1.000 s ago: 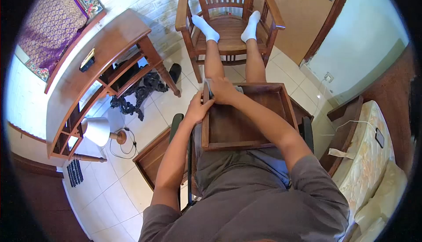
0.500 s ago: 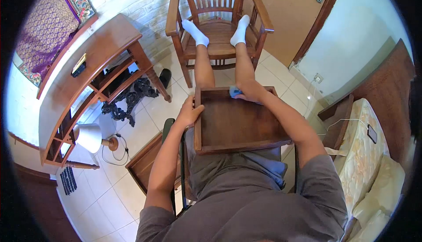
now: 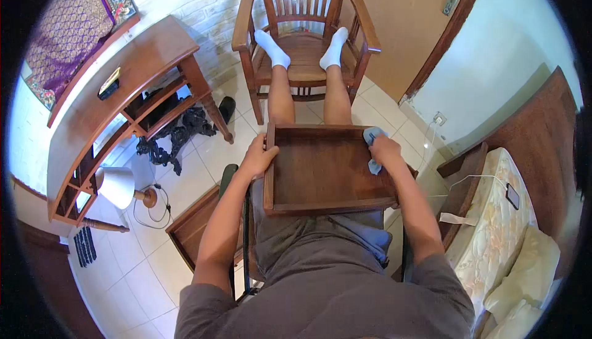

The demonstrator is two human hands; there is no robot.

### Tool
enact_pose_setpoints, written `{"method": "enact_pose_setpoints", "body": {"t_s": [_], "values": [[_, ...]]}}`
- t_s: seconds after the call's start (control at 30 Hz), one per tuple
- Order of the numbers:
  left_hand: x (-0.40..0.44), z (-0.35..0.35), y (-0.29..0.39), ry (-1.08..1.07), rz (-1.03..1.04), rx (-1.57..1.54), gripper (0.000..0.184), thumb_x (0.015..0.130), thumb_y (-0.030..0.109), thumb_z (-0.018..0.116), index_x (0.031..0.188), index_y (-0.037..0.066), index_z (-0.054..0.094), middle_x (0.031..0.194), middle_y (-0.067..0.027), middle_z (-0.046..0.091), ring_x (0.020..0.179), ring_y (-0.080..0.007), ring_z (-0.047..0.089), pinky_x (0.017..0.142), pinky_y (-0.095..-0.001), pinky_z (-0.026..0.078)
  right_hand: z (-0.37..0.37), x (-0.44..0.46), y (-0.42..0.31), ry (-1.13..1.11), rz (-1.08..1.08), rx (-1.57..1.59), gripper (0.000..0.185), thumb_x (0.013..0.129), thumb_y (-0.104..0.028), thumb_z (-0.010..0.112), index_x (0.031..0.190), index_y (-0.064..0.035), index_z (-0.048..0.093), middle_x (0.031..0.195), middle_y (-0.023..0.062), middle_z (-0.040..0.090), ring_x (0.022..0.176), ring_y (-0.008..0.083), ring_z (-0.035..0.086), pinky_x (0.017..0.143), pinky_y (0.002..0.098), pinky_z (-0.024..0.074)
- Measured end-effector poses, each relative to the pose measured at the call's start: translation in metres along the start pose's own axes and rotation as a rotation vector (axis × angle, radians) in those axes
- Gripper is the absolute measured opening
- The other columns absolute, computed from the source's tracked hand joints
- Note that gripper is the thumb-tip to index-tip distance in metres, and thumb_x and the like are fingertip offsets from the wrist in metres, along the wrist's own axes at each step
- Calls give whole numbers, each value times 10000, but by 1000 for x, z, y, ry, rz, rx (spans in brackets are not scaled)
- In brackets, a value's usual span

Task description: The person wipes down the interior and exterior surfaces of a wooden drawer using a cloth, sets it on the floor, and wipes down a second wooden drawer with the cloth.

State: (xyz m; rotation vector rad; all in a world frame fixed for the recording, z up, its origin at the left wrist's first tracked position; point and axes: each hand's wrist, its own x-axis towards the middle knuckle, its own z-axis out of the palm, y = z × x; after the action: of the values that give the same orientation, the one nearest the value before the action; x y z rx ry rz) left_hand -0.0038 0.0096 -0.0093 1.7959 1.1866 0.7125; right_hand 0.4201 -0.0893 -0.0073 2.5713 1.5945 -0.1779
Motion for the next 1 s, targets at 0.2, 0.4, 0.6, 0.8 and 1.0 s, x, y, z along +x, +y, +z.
{"method": "enact_pose_setpoints", "body": {"t_s": [0.2, 0.4, 0.6, 0.8, 1.0], "values": [[12, 4, -15, -11, 41, 50, 472, 962, 252, 692, 1291, -63, 566, 1150, -192, 689, 1020, -271, 689, 915, -396, 549, -72, -65, -22, -214, 137, -94, 361, 905, -297, 729, 1193, -83, 772, 1279, 134, 766, 1182, 340, 736, 1018, 539, 505], [10, -12, 10, -36, 56, 160, 468, 941, 287, 706, 1216, -78, 604, 1127, -240, 698, 1027, -321, 694, 911, -423, 545, -28, 31, -21, -82, 124, 156, 527, 848, -197, 774, 1332, -29, 650, 1286, 153, 759, 1211, 344, 723, 1031, 550, 491], [17, 2, 0, 17, -84, 147, 565, 909, 371, 722, 1270, -52, 624, 1243, -291, 702, 1199, -416, 677, 1015, -475, 520, -24, -24, -22, -33, 171, 15, 519, 932, -310, 731, 1328, -8, 586, 1230, 193, 765, 1157, 370, 740, 1080, 566, 463], [15, 2, -1, 11, -59, 136, 500, 961, 316, 683, 1280, -57, 590, 1214, -271, 713, 1147, -380, 692, 1001, -438, 515, -12, -110, 12, -109, -145, -485, 393, 972, -336, 694, 1248, -60, 649, 1198, 170, 764, 1106, 354, 754, 1047, 596, 461], [15, 5, -13, -1, -37, 99, 453, 986, 292, 657, 1264, -57, 582, 1171, -243, 708, 1100, -329, 681, 986, -421, 512, -72, -153, 50, -91, -196, 106, 460, 943, -139, 661, 1388, -42, 597, 1146, 262, 725, 1085, 444, 712, 946, 606, 500]]}}
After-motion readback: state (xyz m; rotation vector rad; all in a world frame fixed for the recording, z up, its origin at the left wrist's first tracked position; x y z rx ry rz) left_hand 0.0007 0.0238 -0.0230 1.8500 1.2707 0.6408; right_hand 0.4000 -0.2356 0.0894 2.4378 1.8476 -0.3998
